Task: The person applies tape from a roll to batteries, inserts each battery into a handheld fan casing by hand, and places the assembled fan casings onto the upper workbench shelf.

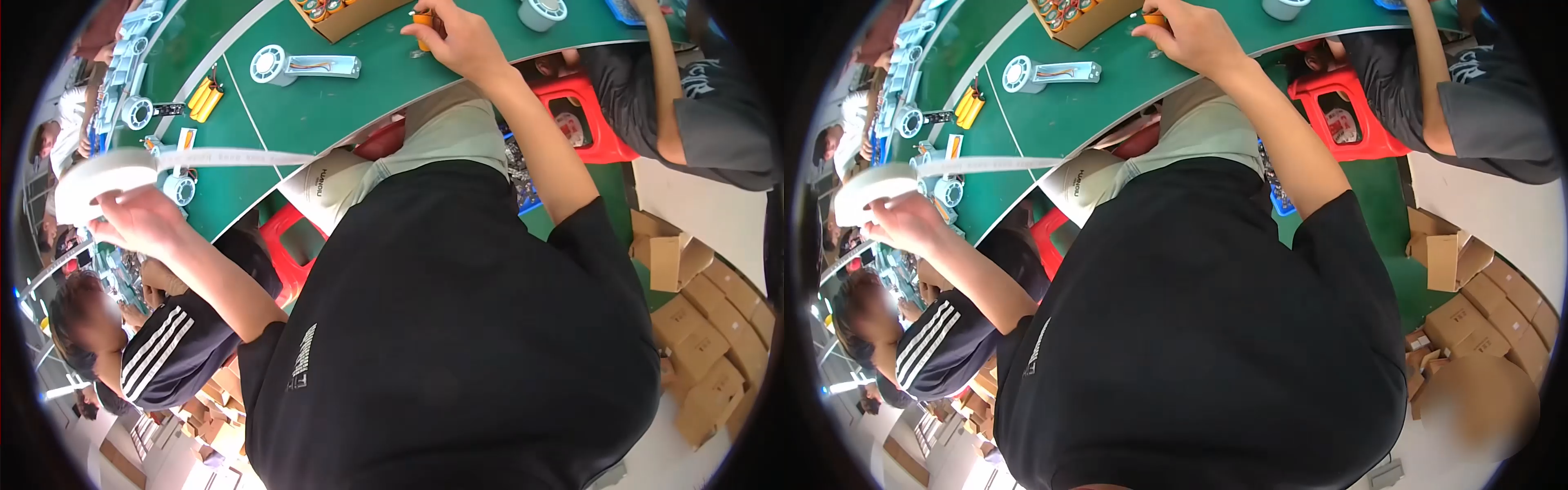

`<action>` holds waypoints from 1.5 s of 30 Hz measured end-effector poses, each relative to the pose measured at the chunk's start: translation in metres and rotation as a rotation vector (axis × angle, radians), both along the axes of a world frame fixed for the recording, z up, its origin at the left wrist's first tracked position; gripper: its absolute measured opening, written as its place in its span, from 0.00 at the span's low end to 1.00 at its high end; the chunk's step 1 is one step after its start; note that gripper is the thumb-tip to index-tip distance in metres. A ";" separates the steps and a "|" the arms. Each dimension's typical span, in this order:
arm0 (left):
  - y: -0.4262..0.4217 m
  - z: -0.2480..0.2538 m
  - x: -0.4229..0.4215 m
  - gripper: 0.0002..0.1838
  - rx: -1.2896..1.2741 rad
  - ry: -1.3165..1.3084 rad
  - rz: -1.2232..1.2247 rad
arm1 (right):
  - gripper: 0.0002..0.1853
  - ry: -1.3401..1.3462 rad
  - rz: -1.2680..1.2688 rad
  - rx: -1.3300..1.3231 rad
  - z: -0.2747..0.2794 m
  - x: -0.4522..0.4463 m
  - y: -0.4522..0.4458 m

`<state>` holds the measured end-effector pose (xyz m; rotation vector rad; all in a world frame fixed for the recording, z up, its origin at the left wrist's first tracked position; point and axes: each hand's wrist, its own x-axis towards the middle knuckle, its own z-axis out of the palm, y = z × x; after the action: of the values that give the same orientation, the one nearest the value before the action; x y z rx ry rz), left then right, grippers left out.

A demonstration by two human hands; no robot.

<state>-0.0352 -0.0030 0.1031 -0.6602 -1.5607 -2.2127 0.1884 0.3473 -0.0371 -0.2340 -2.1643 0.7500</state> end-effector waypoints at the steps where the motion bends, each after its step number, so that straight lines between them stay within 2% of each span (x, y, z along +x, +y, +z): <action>1: 0.007 0.008 0.000 0.28 -0.014 -0.012 0.054 | 0.13 -0.003 -0.009 0.001 -0.002 0.001 0.000; 5: 0.027 0.040 0.005 0.31 0.038 0.101 0.168 | 0.13 -0.018 -0.038 0.002 -0.010 0.002 0.005; 8: 0.027 0.039 0.003 0.32 0.036 0.170 0.272 | 0.14 0.001 -0.033 -0.067 -0.014 0.006 0.005; 11: 0.019 0.014 -0.003 0.34 -0.048 0.221 0.434 | 0.11 0.051 0.175 -0.484 0.001 0.030 -0.009; 12: 0.013 0.007 -0.008 0.34 -0.040 0.221 0.454 | 0.13 0.179 0.291 -0.566 -0.006 0.039 -0.012; 13: 0.004 0.000 -0.013 0.34 -0.052 0.187 0.465 | 0.16 0.098 0.338 -0.811 -0.005 0.062 -0.019; 14: -0.007 -0.007 -0.019 0.34 -0.068 0.149 0.475 | 0.18 0.003 0.252 -0.834 0.001 0.079 -0.029; 16: -0.019 -0.021 -0.027 0.34 -0.096 0.068 0.487 | 0.11 -0.169 0.344 -0.985 -0.015 0.106 -0.031; 18: -0.013 -0.015 -0.031 0.25 -0.097 -0.003 0.639 | 0.08 -0.340 0.274 -1.275 -0.029 0.117 -0.035; 19: -0.020 -0.015 -0.036 0.25 -0.105 -0.016 0.633 | 0.08 -0.349 0.261 -1.282 -0.030 0.113 -0.032; 20: -0.038 -0.015 -0.047 0.21 -0.608 -0.006 0.906 | 0.07 -0.500 0.245 -1.258 -0.030 0.108 -0.029; 21: -0.049 -0.016 -0.052 0.21 -0.777 0.068 0.987 | 0.07 -0.648 0.223 -1.230 -0.033 0.102 -0.024; 22: -0.058 -0.015 -0.053 0.21 -0.790 0.094 0.968 | 0.09 -0.621 0.218 -0.946 -0.053 0.095 -0.024; 23: -0.063 -0.012 -0.049 0.21 -0.652 0.083 0.867 | 0.14 -0.780 0.234 -0.707 -0.044 0.080 -0.017; 25: -0.064 -0.012 -0.026 0.21 -0.431 0.058 0.690 | 0.19 -1.024 0.183 -0.271 -0.095 0.071 -0.010; 26: -0.067 -0.010 -0.011 0.21 -0.393 0.054 0.636 | 0.22 -1.107 0.183 -0.166 -0.117 0.066 -0.007; 27: -0.070 -0.008 0.004 0.20 -0.388 0.054 0.591 | 0.23 -0.992 0.160 -0.202 -0.160 0.061 -0.003; 28: -0.073 -0.007 0.020 0.20 -0.394 0.043 0.552 | 0.22 -0.811 0.158 -0.209 -0.155 0.047 0.002; 31: -0.079 -0.012 0.065 0.20 -0.446 -0.011 0.460 | 0.19 -0.532 0.057 0.010 -0.169 0.006 -0.005; 35: -0.085 -0.022 0.107 0.20 -0.534 -0.084 0.396 | 0.22 -0.655 0.638 -0.312 -0.225 -0.030 -0.062; 38: -0.084 -0.027 0.117 0.20 -0.564 -0.121 0.377 | 0.26 -0.613 0.808 -0.294 -0.271 -0.056 -0.126; 39: -0.083 -0.027 0.118 0.20 -0.567 -0.132 0.370 | 0.22 -0.713 0.900 -0.412 -0.275 -0.059 -0.147; 41: -0.082 -0.027 0.119 0.19 -0.568 -0.136 0.358 | 0.19 -1.009 0.965 -0.345 -0.215 -0.058 -0.151; 45: -0.088 -0.021 0.121 0.19 -0.560 -0.147 0.346 | 0.17 -1.117 0.833 -0.248 -0.140 -0.027 -0.132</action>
<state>0.0856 -0.0909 0.0826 -0.3320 -2.2059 -1.6051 0.1618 0.2152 -0.1768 0.2224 -3.2644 1.6341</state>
